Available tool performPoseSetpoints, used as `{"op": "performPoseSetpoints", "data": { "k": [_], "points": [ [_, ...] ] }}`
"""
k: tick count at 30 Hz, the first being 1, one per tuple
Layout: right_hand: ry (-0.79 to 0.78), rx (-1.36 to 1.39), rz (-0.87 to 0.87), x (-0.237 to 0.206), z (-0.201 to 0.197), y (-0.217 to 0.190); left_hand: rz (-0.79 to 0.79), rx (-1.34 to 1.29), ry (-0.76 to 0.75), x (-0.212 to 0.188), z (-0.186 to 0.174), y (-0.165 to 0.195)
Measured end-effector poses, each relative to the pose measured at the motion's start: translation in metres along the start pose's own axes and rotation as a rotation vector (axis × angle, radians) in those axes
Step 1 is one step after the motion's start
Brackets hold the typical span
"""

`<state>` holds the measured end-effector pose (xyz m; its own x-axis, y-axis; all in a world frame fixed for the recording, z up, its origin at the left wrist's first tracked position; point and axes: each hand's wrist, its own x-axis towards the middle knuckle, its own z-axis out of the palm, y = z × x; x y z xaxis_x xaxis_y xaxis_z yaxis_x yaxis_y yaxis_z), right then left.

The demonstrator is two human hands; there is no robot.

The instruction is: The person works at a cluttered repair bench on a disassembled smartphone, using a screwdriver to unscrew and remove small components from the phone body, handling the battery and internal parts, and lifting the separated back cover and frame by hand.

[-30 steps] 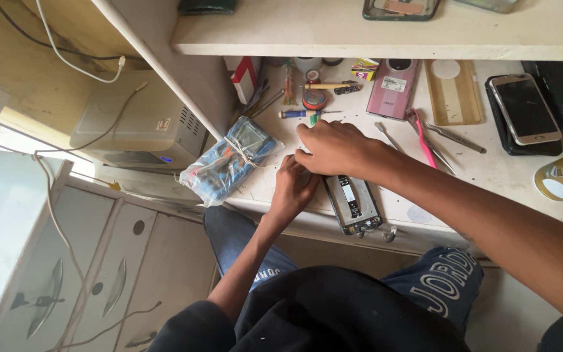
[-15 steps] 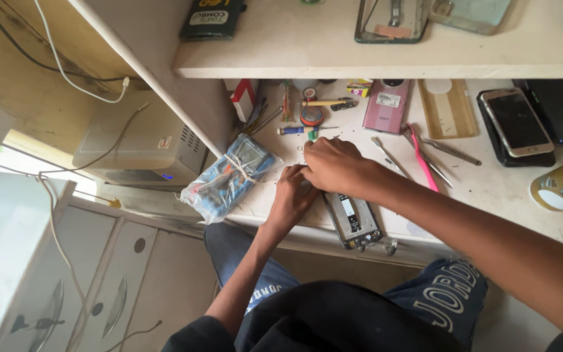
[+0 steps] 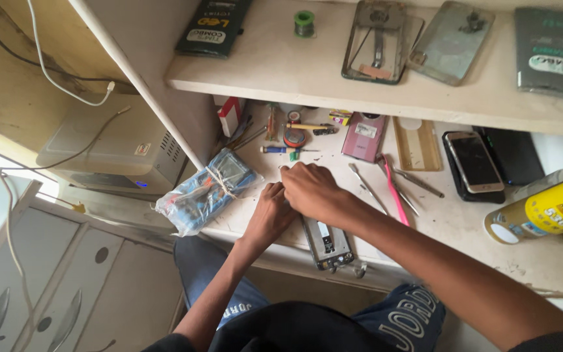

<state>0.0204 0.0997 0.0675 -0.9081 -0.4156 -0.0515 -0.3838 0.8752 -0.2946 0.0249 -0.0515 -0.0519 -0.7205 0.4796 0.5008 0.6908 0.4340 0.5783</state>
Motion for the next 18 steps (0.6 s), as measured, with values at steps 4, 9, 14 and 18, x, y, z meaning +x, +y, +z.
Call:
{"op": "performPoseSetpoints", "data": {
  "k": [4,9,14,18],
  "points": [
    [0.074,0.060,-0.175,-0.002,-0.002,-0.001,0.093,0.019,0.046,0.004,-0.001,0.002],
    [0.007,-0.025,-0.050,0.003,-0.002,0.001,0.066,0.047,0.008,0.003,-0.004,0.004],
    [0.011,-0.015,-0.079,0.010,0.001,0.013,-0.013,0.085,-0.016,0.003,-0.004,0.005],
    [0.149,-0.047,-0.166,0.010,0.007,0.017,0.125,0.142,-0.027,0.005,-0.004,0.005]
  ]
}}
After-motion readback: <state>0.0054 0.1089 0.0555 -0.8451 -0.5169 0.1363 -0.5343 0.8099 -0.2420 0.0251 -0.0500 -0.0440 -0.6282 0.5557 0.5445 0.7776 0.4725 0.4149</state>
